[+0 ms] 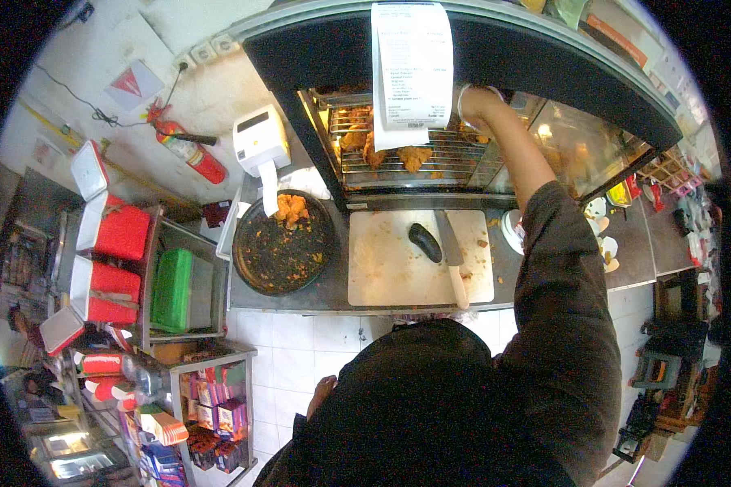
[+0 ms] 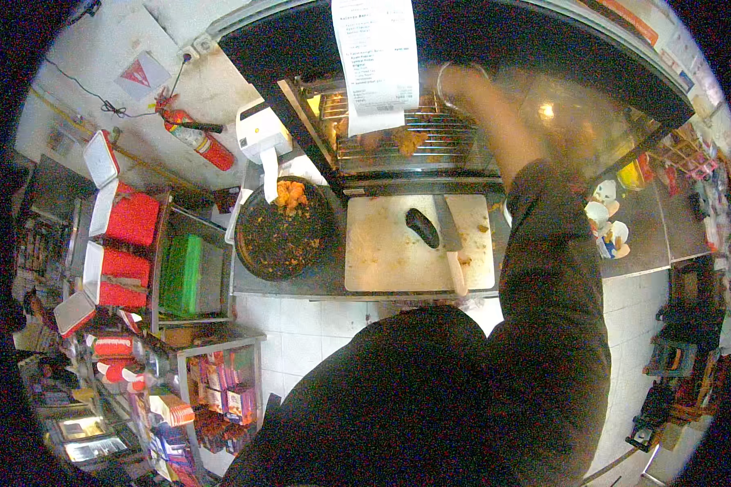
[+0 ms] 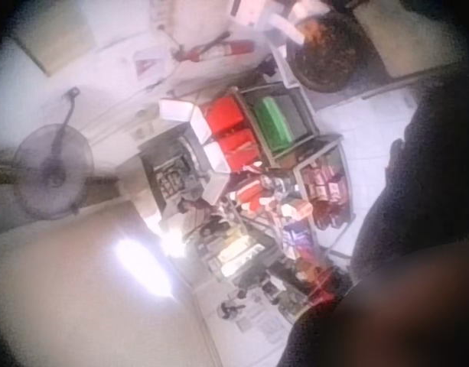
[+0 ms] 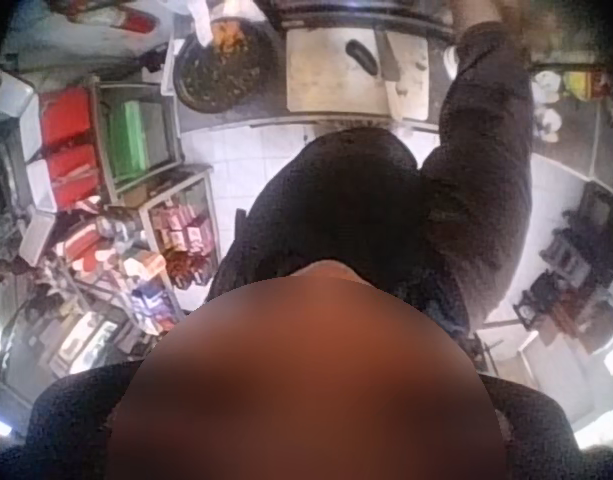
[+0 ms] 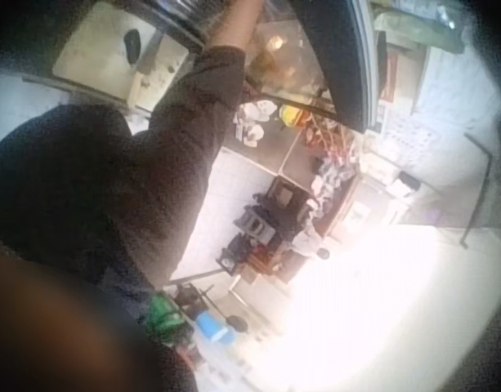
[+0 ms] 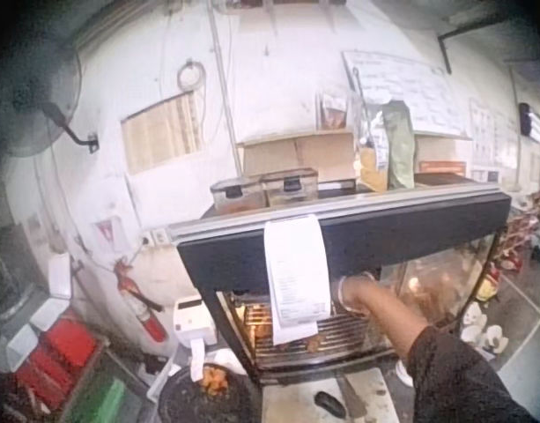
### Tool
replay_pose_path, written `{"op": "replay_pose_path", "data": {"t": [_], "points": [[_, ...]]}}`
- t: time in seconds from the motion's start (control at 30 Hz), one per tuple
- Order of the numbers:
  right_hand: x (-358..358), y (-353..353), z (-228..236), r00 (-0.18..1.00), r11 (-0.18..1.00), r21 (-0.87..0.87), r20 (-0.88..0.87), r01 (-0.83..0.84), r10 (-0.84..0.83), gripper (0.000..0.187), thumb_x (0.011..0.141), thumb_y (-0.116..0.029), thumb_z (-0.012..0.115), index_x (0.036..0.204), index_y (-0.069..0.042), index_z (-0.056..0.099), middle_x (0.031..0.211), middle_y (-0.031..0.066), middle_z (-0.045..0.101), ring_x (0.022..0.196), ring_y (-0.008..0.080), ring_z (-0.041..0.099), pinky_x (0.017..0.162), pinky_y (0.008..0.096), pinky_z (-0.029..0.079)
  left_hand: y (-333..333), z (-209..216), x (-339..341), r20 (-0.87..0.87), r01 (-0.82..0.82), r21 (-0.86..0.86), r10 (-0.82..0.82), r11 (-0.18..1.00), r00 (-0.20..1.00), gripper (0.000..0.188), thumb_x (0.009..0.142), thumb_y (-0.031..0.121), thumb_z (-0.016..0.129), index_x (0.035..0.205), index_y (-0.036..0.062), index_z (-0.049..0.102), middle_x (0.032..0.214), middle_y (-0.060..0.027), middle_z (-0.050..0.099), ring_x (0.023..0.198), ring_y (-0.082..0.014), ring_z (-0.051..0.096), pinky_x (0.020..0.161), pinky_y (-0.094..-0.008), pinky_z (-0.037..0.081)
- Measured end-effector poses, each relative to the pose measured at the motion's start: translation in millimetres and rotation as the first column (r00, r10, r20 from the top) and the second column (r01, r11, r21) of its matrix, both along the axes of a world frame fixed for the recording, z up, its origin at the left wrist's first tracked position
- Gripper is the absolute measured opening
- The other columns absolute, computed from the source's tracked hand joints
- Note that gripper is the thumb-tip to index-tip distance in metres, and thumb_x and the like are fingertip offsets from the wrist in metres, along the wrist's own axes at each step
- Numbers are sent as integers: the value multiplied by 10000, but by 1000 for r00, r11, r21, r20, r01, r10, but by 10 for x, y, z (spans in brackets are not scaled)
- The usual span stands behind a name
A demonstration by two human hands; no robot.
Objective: The person assembles multiple food orders by placing fried chicken pieces into paper containers, adding sauces and condiments, and including small packets. The person then places the completed orders into plastic bags.
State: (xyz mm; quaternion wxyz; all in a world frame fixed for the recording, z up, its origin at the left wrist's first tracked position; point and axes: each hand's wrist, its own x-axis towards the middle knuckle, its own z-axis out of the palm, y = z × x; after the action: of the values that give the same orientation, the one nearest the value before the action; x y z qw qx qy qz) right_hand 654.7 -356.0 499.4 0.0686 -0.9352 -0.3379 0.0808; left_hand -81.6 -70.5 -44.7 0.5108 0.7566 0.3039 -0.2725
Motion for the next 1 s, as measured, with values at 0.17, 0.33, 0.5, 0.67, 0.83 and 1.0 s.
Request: {"op": "replay_pose_path", "data": {"t": [0.17,0.33,0.5,0.67,0.83,1.0], "points": [[-56,-3,-68,1000,996,83,2,25,-25,499,1002,-368,489,1347,-29,612,1321,262,630,1186,419,640,1033,474,490,158,98,265,0,61,-8,-61,998,998,417,1011,421,591,1359,194,563,1205,-21,710,957,-204,706,787,-439,504],[-139,-9,-71,966,994,-109,257,12,16,673,1036,-601,310,1304,-95,665,1290,221,669,1174,402,651,1008,534,470,153,238,503,-61,-457,-228,456,860,888,465,1006,467,593,1380,196,538,1225,-35,709,960,-209,706,803,-446,503],[-205,-12,89,980,984,-49,118,169,-162,672,1010,-598,397,1359,-67,615,1339,272,613,1185,431,633,1011,480,487,58,192,566,24,-197,-104,200,975,979,513,982,522,618,1358,184,536,1230,-45,713,983,-207,696,787,-442,511],[-279,-56,225,981,982,-9,-37,191,-191,710,1006,-652,368,1390,-107,611,1414,212,584,1278,413,584,1073,466,442,-53,-17,454,-158,-114,73,125,991,980,459,955,506,671,1245,150,685,1071,-33,737,870,-182,669,762,-404,524],[-239,-83,172,974,966,135,-86,221,-211,711,995,-655,411,1390,-100,615,1410,206,593,1274,394,592,1066,487,448,-49,-81,246,-91,-100,84,108,991,990,439,960,466,673,1248,136,692,1053,-54,738,936,-189,677,779,-379,537],[-168,-100,119,962,942,228,-176,247,-209,714,984,-657,454,1389,-93,619,1407,201,603,1270,374,600,1060,509,454,48,-20,189,-67,-88,127,98,988,993,419,965,427,675,1251,122,699,1035,-76,740,1002,-195,685,797,-355,550]]}}
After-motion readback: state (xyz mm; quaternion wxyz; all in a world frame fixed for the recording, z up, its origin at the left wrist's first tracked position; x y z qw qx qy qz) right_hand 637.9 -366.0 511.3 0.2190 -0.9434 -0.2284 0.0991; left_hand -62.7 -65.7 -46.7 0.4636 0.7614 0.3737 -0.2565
